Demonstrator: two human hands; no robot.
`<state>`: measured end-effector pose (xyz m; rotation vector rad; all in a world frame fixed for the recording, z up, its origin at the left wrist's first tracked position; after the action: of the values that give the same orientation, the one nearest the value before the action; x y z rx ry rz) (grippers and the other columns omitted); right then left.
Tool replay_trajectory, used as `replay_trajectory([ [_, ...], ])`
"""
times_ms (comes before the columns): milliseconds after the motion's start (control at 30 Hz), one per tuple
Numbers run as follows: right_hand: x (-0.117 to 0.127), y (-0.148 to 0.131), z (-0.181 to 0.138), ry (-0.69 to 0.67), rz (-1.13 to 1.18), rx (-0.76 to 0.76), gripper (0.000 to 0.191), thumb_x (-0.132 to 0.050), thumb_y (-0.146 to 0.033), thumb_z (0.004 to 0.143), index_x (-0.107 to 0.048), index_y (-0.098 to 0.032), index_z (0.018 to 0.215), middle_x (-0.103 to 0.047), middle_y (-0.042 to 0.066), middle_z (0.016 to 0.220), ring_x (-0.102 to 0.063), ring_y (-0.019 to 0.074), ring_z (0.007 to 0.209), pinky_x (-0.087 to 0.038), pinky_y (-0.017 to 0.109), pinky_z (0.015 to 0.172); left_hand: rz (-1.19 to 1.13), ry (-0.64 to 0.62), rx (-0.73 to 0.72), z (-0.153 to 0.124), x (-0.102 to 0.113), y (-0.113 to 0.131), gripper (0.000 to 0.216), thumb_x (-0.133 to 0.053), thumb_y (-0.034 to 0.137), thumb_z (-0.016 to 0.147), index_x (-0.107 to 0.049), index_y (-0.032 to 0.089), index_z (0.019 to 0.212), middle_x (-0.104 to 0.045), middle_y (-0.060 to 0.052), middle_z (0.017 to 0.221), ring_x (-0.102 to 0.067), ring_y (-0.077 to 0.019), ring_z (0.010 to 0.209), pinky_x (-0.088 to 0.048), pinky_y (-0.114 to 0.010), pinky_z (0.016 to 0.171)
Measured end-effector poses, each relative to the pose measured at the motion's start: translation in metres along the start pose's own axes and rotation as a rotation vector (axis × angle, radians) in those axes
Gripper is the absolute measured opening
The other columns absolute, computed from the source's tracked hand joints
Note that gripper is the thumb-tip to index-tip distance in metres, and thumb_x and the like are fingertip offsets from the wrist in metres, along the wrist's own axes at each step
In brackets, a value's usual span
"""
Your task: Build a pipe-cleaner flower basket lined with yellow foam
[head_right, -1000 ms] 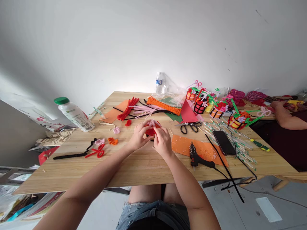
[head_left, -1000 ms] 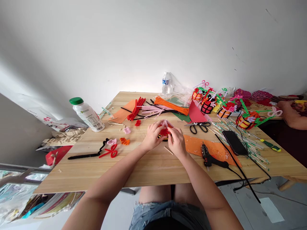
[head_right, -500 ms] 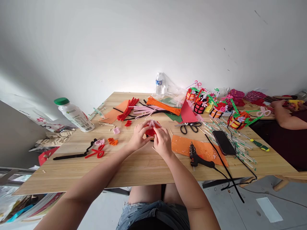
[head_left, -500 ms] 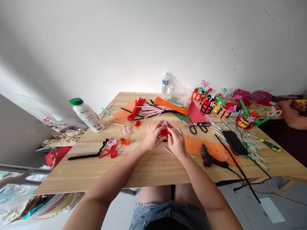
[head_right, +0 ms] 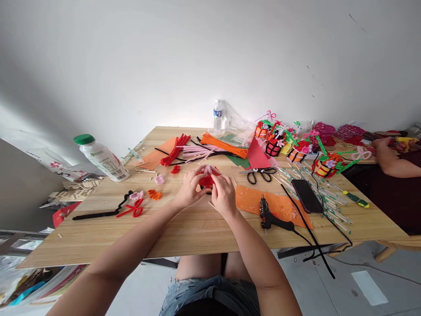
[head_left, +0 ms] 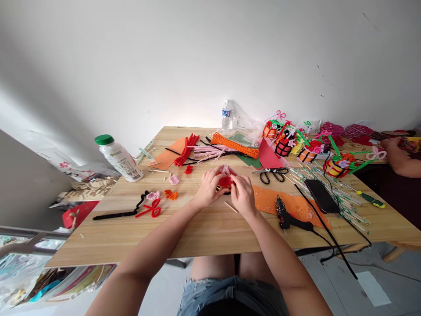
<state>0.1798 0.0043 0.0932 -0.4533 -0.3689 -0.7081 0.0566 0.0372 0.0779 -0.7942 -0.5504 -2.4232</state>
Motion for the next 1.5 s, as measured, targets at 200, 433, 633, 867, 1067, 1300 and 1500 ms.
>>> replay_trajectory([
  [200, 0.002, 0.0, 0.001, 0.0, -0.013, -0.004, 0.038, -0.041, -0.012, 0.092, -0.056, -0.018, 0.126, -0.069, 0.011, 0.104, -0.058, 0.0246, 0.103, -0.051, 0.042, 0.09, -0.002, 0.021, -0.003, -0.001, 0.002, -0.001, 0.055, -0.059, 0.05, 0.085, -0.042, 0.018, 0.127, -0.042, -0.023, 0.14, -0.044, -0.032, 0.128, -0.037, -0.046, 0.097],
  [433, 0.004, 0.0, 0.001, 0.015, -0.014, 0.0, 0.036, -0.042, -0.011, 0.091, -0.058, -0.017, 0.123, -0.07, 0.011, 0.101, -0.058, 0.0247, 0.1, -0.051, 0.042, 0.089, 0.02, -0.002, 0.011, -0.003, 0.001, -0.004, 0.064, -0.057, 0.054, 0.084, -0.037, 0.019, 0.133, -0.041, -0.024, 0.14, -0.044, -0.0331, 0.128, -0.037, -0.046, 0.097],
  [633, 0.003, 0.004, 0.001, 0.017, -0.032, -0.04, 0.032, -0.043, -0.012, 0.091, -0.059, -0.018, 0.118, -0.069, 0.01, 0.098, -0.058, 0.0249, 0.098, -0.051, 0.043, 0.088, 0.047, 0.002, -0.004, -0.004, 0.003, -0.003, 0.063, -0.058, 0.053, 0.084, -0.036, 0.02, 0.134, -0.041, -0.023, 0.14, -0.044, -0.0338, 0.127, -0.037, -0.046, 0.096],
  [867, 0.0, 0.012, -0.002, 0.005, -0.093, -0.125, 0.021, -0.047, -0.018, 0.092, -0.066, -0.019, 0.1, -0.065, 0.01, 0.09, -0.056, 0.0244, 0.089, -0.051, 0.041, 0.081, 0.021, -0.006, 0.013, -0.005, 0.003, -0.004, 0.063, -0.057, 0.052, 0.085, -0.038, 0.021, 0.137, -0.042, -0.022, 0.14, -0.046, -0.0328, 0.124, -0.036, -0.046, 0.097],
  [1067, -0.003, 0.005, -0.002, -0.004, -0.072, -0.063, 0.017, -0.052, -0.019, 0.091, -0.066, -0.017, 0.1, -0.066, 0.011, 0.09, -0.056, 0.0247, 0.091, -0.051, 0.041, 0.082, 0.029, -0.003, 0.018, -0.005, 0.004, -0.004, 0.056, -0.055, 0.049, 0.088, -0.042, 0.02, 0.134, -0.047, -0.019, 0.135, -0.049, -0.03, 0.118, -0.037, -0.044, 0.095],
  [1300, -0.01, 0.008, -0.003, 0.018, -0.07, -0.084, 0.019, -0.05, -0.014, 0.089, -0.066, -0.018, 0.098, -0.066, 0.009, 0.084, -0.057, 0.0234, 0.085, -0.05, 0.04, 0.08, -0.017, 0.011, 0.008, -0.005, 0.002, -0.003, 0.055, -0.056, 0.046, 0.088, -0.041, 0.021, 0.135, -0.046, -0.019, 0.136, -0.048, -0.03, 0.12, -0.038, -0.043, 0.096],
  [1500, -0.015, 0.015, -0.005, 0.044, -0.058, -0.166, 0.019, -0.052, -0.012, 0.086, -0.067, -0.019, 0.094, -0.065, 0.007, 0.078, -0.055, 0.0234, 0.081, -0.05, 0.039, 0.076, -0.065, -0.024, 0.042, -0.005, -0.001, -0.006, 0.057, -0.056, 0.046, 0.088, -0.04, 0.022, 0.137, -0.045, -0.019, 0.138, -0.046, -0.0313, 0.125, -0.038, -0.046, 0.098],
])
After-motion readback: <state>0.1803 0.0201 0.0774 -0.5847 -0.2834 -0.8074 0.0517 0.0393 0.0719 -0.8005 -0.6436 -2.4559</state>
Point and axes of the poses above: each hand's wrist, its own z-axis towards the middle knuckle, its own x-axis out of the back of the hand, y = z × x, the point moved 8 cm from there along z, towards the middle knuckle
